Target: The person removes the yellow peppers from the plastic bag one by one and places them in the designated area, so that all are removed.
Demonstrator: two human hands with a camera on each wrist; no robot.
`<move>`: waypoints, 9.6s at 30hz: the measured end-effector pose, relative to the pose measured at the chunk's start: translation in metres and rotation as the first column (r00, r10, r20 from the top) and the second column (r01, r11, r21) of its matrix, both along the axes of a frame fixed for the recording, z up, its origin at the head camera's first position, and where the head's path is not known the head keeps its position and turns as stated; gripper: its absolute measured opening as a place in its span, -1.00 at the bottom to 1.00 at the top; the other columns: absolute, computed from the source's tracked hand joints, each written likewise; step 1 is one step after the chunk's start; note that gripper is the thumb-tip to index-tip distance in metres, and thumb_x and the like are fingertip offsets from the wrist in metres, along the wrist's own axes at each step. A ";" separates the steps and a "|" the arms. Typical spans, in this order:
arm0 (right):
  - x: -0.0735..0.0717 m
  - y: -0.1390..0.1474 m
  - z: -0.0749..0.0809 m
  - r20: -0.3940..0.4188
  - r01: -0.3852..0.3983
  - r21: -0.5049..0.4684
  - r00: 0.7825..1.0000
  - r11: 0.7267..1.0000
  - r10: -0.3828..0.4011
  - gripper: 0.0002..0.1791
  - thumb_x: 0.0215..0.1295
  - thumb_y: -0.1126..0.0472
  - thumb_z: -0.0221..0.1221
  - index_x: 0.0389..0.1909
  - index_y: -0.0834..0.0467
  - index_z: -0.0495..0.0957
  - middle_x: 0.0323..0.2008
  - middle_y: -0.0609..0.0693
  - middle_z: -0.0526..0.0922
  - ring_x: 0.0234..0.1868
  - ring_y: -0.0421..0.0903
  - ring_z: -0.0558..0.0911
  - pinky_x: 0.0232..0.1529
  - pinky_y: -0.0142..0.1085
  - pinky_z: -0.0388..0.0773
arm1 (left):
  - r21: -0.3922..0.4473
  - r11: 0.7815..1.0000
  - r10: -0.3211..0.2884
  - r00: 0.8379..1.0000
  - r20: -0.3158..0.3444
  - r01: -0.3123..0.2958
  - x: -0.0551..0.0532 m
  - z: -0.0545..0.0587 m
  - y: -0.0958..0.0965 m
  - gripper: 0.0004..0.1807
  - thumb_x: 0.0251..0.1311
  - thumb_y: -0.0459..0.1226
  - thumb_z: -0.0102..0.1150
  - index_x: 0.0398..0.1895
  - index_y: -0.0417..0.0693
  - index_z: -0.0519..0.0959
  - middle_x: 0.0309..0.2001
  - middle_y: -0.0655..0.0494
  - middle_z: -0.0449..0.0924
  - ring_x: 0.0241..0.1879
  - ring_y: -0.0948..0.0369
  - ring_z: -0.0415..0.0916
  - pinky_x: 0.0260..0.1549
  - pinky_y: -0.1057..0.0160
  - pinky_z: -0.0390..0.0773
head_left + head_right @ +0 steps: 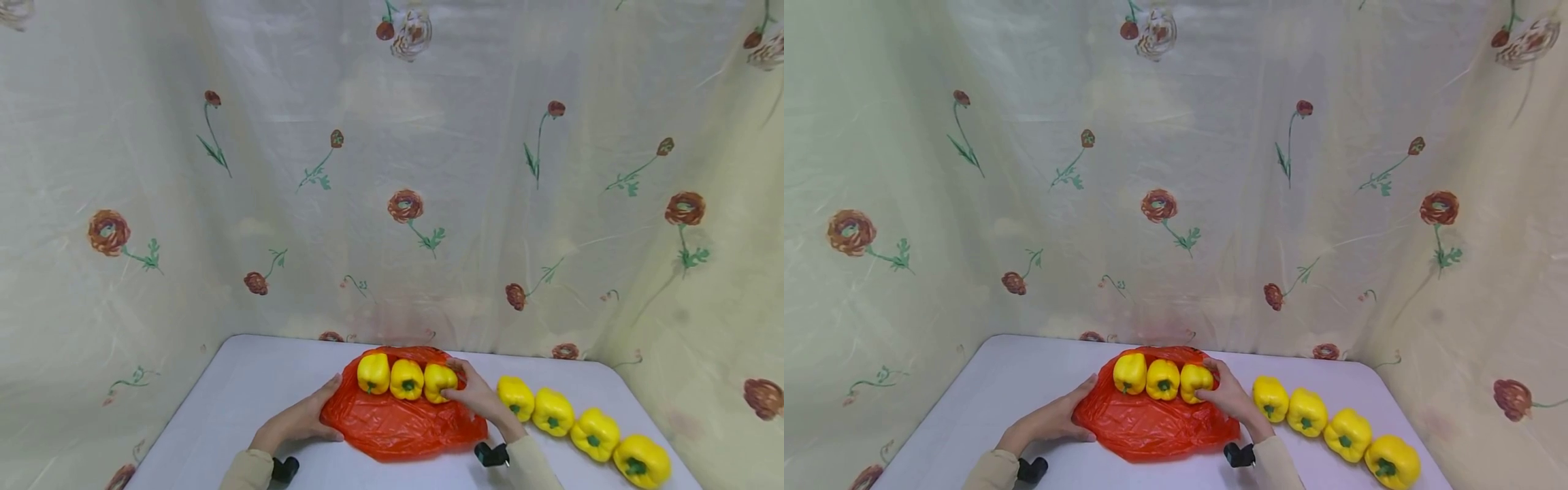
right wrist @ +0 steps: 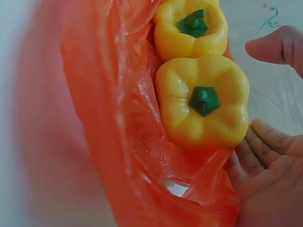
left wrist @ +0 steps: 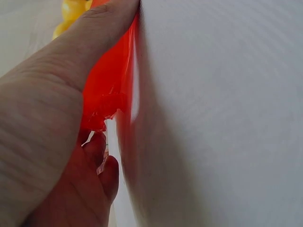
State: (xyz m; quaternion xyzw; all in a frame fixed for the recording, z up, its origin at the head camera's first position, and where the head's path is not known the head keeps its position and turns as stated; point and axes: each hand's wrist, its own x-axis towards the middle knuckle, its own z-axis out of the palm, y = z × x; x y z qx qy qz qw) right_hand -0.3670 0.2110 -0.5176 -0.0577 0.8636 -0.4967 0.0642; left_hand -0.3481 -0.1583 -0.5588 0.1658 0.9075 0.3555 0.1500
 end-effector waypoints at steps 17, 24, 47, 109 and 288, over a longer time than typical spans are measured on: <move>0.003 -0.001 -0.004 -0.003 0.009 0.025 1.000 1.000 -0.009 -0.17 0.10 0.15 0.37 0.35 0.15 0.17 0.35 0.19 0.29 0.27 0.18 0.34 0.31 0.25 0.25 | 0.002 1.000 -0.015 1.000 -0.011 0.015 -0.001 -0.001 -0.002 0.29 -0.16 0.18 0.43 0.56 0.08 -0.17 0.56 0.02 -0.15 0.51 -0.07 -0.09 0.34 -0.22 0.20; 0.001 -0.001 -0.012 -0.018 -0.003 -0.005 1.000 1.000 0.003 -0.18 0.11 0.17 0.37 0.35 0.17 0.18 0.35 0.19 0.29 0.29 0.18 0.32 0.34 0.23 0.22 | 0.002 1.000 -0.023 1.000 -0.011 0.023 0.000 -0.001 -0.001 0.30 -0.17 0.18 0.43 0.56 0.02 -0.16 0.56 -0.01 -0.15 0.51 -0.09 -0.10 0.35 -0.24 0.16; 0.007 -0.010 -0.015 -0.035 -0.021 0.056 0.999 0.998 0.023 -0.27 0.10 0.06 0.37 0.26 0.16 0.29 0.21 0.13 0.39 0.14 0.09 0.41 0.23 0.09 0.43 | 0.000 1.000 -0.005 1.000 -0.001 0.005 -0.005 -0.003 -0.003 0.31 -0.19 0.20 0.42 0.56 0.09 -0.18 0.56 0.02 -0.16 0.52 -0.07 -0.11 0.36 -0.22 0.15; 0.008 -0.019 -0.033 0.113 -0.102 -0.001 0.988 0.995 0.102 -0.10 0.06 0.06 0.38 0.35 0.25 0.14 0.20 0.19 0.37 0.04 0.03 0.47 0.11 -0.01 0.56 | 0.003 1.000 -0.004 1.000 0.000 0.004 -0.003 -0.005 -0.001 0.30 -0.19 0.17 0.44 0.56 0.03 -0.14 0.56 -0.02 -0.12 0.50 -0.11 -0.06 0.32 -0.25 0.20; 0.096 0.104 -0.025 0.155 0.158 0.286 0.966 0.945 -0.209 0.27 -0.04 -0.33 0.34 0.47 0.29 -0.11 0.38 0.46 0.09 0.29 0.44 0.25 0.22 0.34 0.24 | 0.019 1.000 0.004 1.000 0.021 -0.005 0.001 0.001 0.000 0.29 -0.17 0.17 0.44 0.55 0.01 -0.14 0.56 -0.03 -0.13 0.50 -0.11 -0.09 0.35 -0.27 0.13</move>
